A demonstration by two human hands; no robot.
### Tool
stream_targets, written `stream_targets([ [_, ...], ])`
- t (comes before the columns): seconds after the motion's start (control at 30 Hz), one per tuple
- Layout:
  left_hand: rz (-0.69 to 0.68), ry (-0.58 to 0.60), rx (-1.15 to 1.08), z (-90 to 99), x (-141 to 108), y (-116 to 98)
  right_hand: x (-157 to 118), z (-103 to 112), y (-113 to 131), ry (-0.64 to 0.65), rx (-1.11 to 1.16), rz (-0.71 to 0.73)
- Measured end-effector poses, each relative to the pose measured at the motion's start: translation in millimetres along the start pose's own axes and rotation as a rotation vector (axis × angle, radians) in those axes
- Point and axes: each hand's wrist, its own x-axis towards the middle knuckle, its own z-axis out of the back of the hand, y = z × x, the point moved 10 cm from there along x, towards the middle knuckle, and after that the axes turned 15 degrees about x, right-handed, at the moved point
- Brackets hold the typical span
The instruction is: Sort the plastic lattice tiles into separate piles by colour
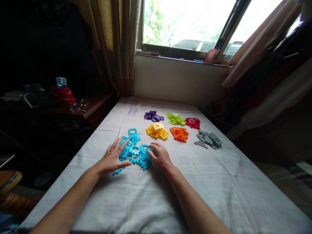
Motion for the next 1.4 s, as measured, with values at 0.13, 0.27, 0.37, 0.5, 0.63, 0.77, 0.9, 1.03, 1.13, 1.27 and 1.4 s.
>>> stream_targets([
  [0.13,0.059,0.089,0.079,-4.9,-14.9,-4.5,-14.6,-4.4,3.1,0.083,-0.029,0.014],
  [0.27,0.14,0.036,0.098,-0.6,-2.2,-18.3,-25.2,-12.1,16.3,0.128,-0.09,0.05],
  [0.37,0.184,-0.044,0.1,6.3,13.4,-29.0,-31.0,-6.7,23.0,0.076,-0.139,0.047],
  [0.5,0.122,-0.107,0.094,16.0,28.6,-51.1,-35.1,-3.6,29.5,0.075,-0.211,0.02],
  [0.63,-0.049,-0.09,0.093,15.2,37.6,-82.6,-35.4,-2.5,31.5,0.094,-0.18,0.04],
  [0.77,-0.082,-0.138,0.064,13.9,38.2,-90.7,-31.5,17.0,15.8,0.025,-0.057,0.072],
  [0.9,-0.081,-0.203,0.016,15.9,34.2,-85.0,-25.3,47.0,-23.0,-0.122,-0.06,-0.043],
  [1.03,-0.089,-0.191,-0.043,16.5,32.7,-81.1,-24.4,59.4,-46.6,-0.2,-0.142,-0.153],
  [1.13,-0.105,-0.211,-0.089,22.1,30.5,-81.6,-26.5,62.8,-48.8,-0.228,-0.183,-0.196],
  [1.27,-0.136,-0.276,-0.111,30.2,24.6,-87.3,-28.6,69.3,-28.5,-0.307,-0.125,-0.105],
  [1.4,-0.194,-0.354,-0.075,34.0,19.5,-101.2,-28.5,50.8,-16.0,-0.238,0.071,-0.118],
])
